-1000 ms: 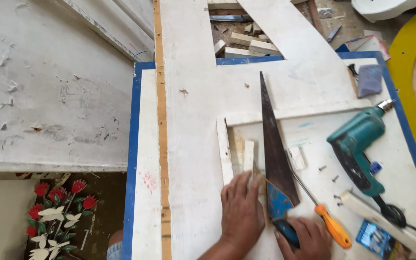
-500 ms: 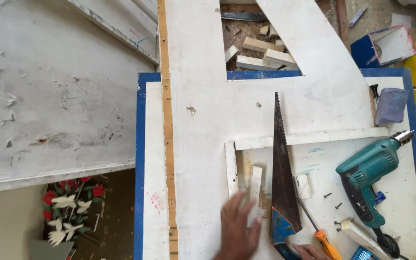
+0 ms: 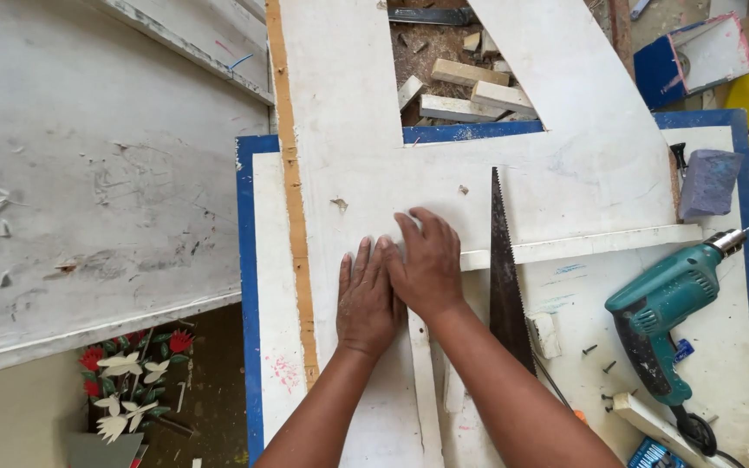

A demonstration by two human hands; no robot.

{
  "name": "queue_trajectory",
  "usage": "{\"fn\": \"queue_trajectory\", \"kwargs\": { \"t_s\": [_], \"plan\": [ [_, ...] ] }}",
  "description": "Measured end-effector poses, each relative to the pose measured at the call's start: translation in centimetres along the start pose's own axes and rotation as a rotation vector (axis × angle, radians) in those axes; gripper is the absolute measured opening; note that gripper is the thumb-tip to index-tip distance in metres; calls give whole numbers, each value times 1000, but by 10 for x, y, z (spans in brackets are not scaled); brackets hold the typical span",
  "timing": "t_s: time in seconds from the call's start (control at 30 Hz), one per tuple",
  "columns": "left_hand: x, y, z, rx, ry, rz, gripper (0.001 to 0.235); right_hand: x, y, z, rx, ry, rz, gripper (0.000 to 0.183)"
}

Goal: Assembling and cutting wooden components to create a large letter structure using a drill, screwdriver, and hand saw.

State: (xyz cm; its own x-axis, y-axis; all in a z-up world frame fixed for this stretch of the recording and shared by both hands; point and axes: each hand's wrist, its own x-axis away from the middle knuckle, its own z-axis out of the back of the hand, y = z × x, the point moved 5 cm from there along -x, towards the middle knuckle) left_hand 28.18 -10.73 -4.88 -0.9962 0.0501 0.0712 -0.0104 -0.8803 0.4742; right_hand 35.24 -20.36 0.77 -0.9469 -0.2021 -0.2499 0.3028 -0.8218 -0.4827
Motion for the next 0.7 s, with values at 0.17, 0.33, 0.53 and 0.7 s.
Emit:
{"fn": "queue_trajectory", "kwargs": {
  "t_s": [0.17,0.33,0.53,0.7],
  "plan": [
    [2,-4,-3,-55,105,35,61,5,0,-11,198,14,23,38],
    [0,-2,2,-73,58,93,71,2,-9,-5,249,35,2,41],
    [3,-6,3,-20,0,117,76,4,-11,-11,260,-31,-22,43],
    [1,-8,-11,-89,37,117,83,2,-3,-13,234,7,-5,46]
  ]
}}
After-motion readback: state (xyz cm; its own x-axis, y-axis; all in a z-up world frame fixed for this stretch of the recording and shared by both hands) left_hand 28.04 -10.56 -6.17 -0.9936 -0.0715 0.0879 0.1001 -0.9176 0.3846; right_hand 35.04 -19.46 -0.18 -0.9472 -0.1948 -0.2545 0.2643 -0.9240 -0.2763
